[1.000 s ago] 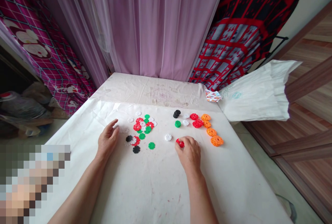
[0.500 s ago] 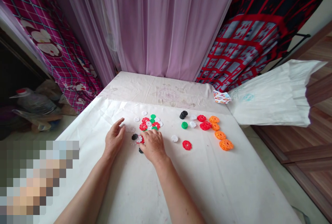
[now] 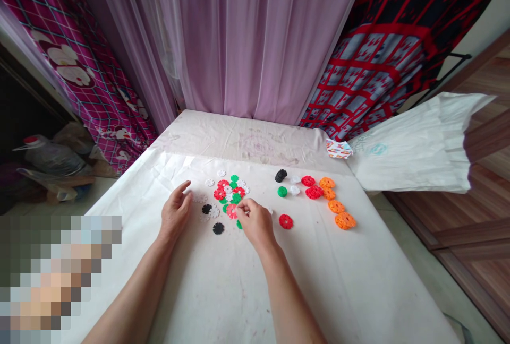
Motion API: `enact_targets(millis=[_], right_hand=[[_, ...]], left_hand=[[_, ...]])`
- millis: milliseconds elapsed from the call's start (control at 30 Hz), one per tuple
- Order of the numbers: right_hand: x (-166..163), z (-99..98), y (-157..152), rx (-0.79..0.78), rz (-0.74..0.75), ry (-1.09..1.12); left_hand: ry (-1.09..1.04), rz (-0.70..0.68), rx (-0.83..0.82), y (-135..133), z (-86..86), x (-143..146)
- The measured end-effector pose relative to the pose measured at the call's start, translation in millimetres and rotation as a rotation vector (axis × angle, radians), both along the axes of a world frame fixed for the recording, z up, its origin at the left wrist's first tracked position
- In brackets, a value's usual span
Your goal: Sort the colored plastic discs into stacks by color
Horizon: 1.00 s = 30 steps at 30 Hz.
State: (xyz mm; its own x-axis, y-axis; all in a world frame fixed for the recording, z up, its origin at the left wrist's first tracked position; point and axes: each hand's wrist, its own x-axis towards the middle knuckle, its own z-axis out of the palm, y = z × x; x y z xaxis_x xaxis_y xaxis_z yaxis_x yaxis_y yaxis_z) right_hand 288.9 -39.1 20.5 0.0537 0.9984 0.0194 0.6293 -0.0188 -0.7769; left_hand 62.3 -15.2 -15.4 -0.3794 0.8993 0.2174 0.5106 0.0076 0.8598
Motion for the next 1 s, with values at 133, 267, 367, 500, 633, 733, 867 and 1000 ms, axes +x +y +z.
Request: enact_targets(millis=[133,267,367,500,633,733,867,1000], right_hand=[[67.1,-12.2,-18.0,0.057,-0.231,0.139],[130.7,-21.9,-33.3,0.048,-0.502,0.185],[144.4,-24.3,-35.9,0.037,-0.539,0.232],[131.7,-27.5,-32.3,0.009,-0.485,0.247],[124.0,-30.9,-29.8,-0.030,-0.450,0.136],[124.6,-31.7,-28.7,-0.051,-0.449,-0.015],[121.9,-30.5,-30.1,-0.011,-0.456,-0.169],[114.3,-29.0,-36.6,0.091,-0.323,-0.262]], left_hand=[[0.008,0.006,-0.006,-0.5,1.1,-0.1],[0.013,0.007,-0.014,0.1,2.4,-0.3],[0.007,0.012,-0.039,0.4,3.8,-0.3],[0.009,0.019,-0.065,0.1,5.3,-0.5],[0.012,0.025,-0.082,0.1,5.3,-0.5],[0.008,0.032,-0.090,0.4,4.8,-0.3],[0.007,0.025,-0.075,0.7,3.7,-0.4],[-0.004,0.019,-0.060,0.9,3.4,-0.7]])
